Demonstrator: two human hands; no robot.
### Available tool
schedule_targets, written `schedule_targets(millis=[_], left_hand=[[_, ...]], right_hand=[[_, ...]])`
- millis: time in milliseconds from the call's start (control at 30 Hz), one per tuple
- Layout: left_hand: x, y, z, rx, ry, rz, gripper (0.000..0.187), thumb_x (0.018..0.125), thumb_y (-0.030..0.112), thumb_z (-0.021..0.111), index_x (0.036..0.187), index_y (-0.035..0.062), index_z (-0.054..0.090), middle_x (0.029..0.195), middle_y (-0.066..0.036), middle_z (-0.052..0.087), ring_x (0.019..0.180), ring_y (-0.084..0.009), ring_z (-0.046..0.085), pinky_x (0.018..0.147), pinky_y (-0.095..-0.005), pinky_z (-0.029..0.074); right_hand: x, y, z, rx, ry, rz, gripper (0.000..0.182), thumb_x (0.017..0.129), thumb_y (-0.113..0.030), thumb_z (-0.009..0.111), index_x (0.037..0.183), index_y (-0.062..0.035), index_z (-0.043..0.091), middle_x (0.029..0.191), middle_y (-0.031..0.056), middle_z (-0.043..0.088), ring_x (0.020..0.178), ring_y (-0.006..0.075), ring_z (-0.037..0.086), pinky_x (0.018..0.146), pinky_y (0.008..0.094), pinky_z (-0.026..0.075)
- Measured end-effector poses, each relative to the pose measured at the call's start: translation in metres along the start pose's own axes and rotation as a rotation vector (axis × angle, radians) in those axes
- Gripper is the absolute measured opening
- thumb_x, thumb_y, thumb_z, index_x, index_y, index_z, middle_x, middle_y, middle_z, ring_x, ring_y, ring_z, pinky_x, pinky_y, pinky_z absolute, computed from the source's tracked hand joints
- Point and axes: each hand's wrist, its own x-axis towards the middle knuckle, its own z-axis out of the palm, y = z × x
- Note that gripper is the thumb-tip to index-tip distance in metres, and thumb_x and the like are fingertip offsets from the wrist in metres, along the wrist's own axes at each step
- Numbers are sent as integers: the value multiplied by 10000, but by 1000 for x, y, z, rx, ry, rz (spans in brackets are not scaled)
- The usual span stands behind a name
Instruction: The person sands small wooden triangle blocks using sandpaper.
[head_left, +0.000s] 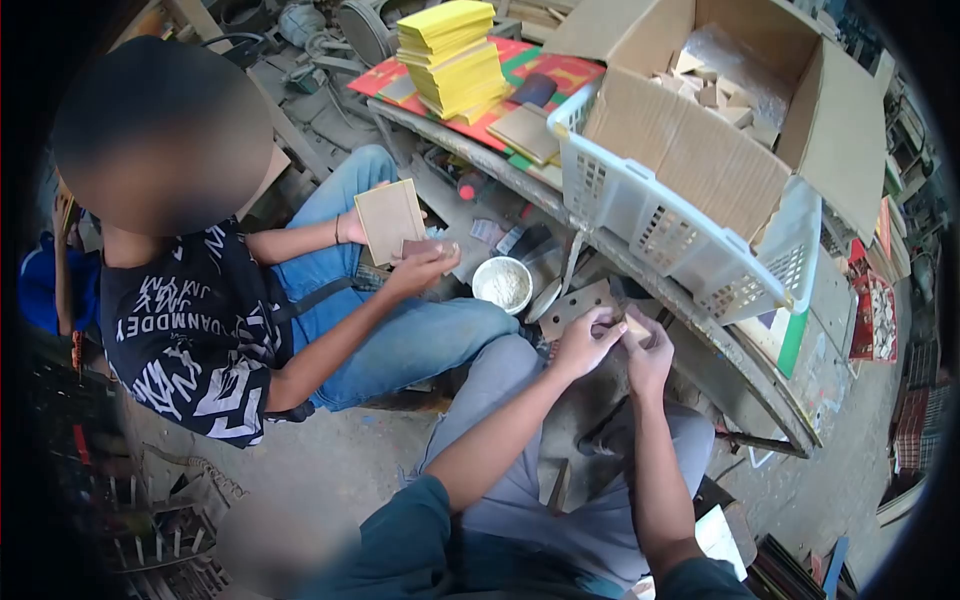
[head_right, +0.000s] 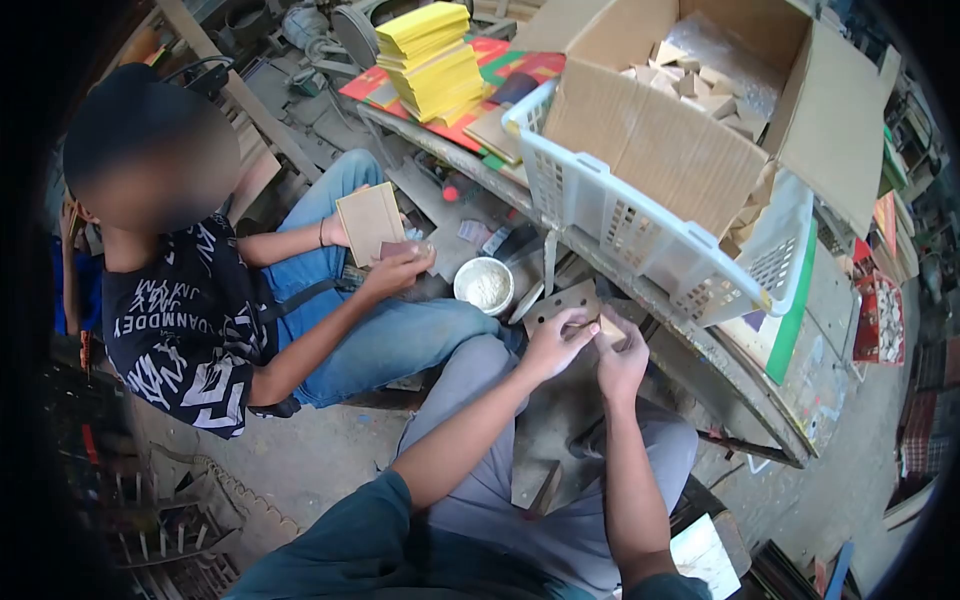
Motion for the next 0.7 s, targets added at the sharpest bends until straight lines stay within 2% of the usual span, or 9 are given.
schedule_targets(millis=[33,100,167,200,300,333,467,567,700], left_hand=[[1,-1,-2,-110,-96,-82,417,873,284,663,1153,-18,600,1028,-130,665,932,-165,632,812,-278,492],[5,-9,4,-171,-107,-122,404,879,261,660,1154,-29,602,1042,-119,667,929,-145,627,813,-267,489],[9,-17,7,-233,-115,-147,390,885,237,656,1156,-40,604,1055,-109,670,925,-126,622,815,-257,485],[11,-18,6,-285,-132,-131,387,886,205,654,1171,-50,592,1061,-103,667,923,-118,620,817,-254,484],[13,-11,2,-323,-138,-130,374,881,150,655,1183,-60,584,1063,-98,666,925,-111,619,826,-252,481],[11,-6,-1,-309,-133,-152,363,876,127,659,1178,-60,588,1059,-98,667,929,-112,621,832,-254,481],[13,-5,-4,-367,-136,-179,375,851,100,683,1169,-75,588,1060,-109,666,936,-112,620,842,-252,483],[18,-17,0,-436,-117,-188,405,826,68,703,1175,-94,576,1069,-125,662,947,-113,617,854,-243,484],[21,-20,0,-318,-58,-111,417,803,64,726,1152,-112,582,1034,-151,668,895,-125,633,803,-240,513]], right_hand=[[-1,-14,5,-44,7,-77,320,822,-53,684,1090,92,586,1018,137,649,912,160,615,812,290,502],[-3,-22,8,-73,-3,151,333,815,-22,666,1123,76,588,1047,131,656,924,144,612,854,282,472],[4,-3,8,-282,8,-103,401,801,-9,657,1192,32,577,1053,130,664,935,144,620,855,289,474],[3,-10,10,-208,-63,-16,456,804,-7,622,1255,-32,561,1081,157,663,972,175,627,879,301,463],[4,-8,17,-346,-125,-172,475,808,1,575,1280,-49,548,1097,197,651,1023,220,624,904,314,449],[0,-24,18,-331,-185,-13,503,795,65,492,1296,18,507,1204,146,610,1112,194,570,984,315,397],[2,-21,19,-363,-198,-21,522,782,61,500,1301,5,505,1212,153,605,1101,187,576,974,312,406],[5,-5,16,-317,-178,-80,524,779,53,497,1299,-12,515,1143,191,630,1042,205,608,920,302,436],[9,0,15,-4,-254,45,538,746,65,500,1283,33,509,1101,96,621,986,151,592,882,276,445]])
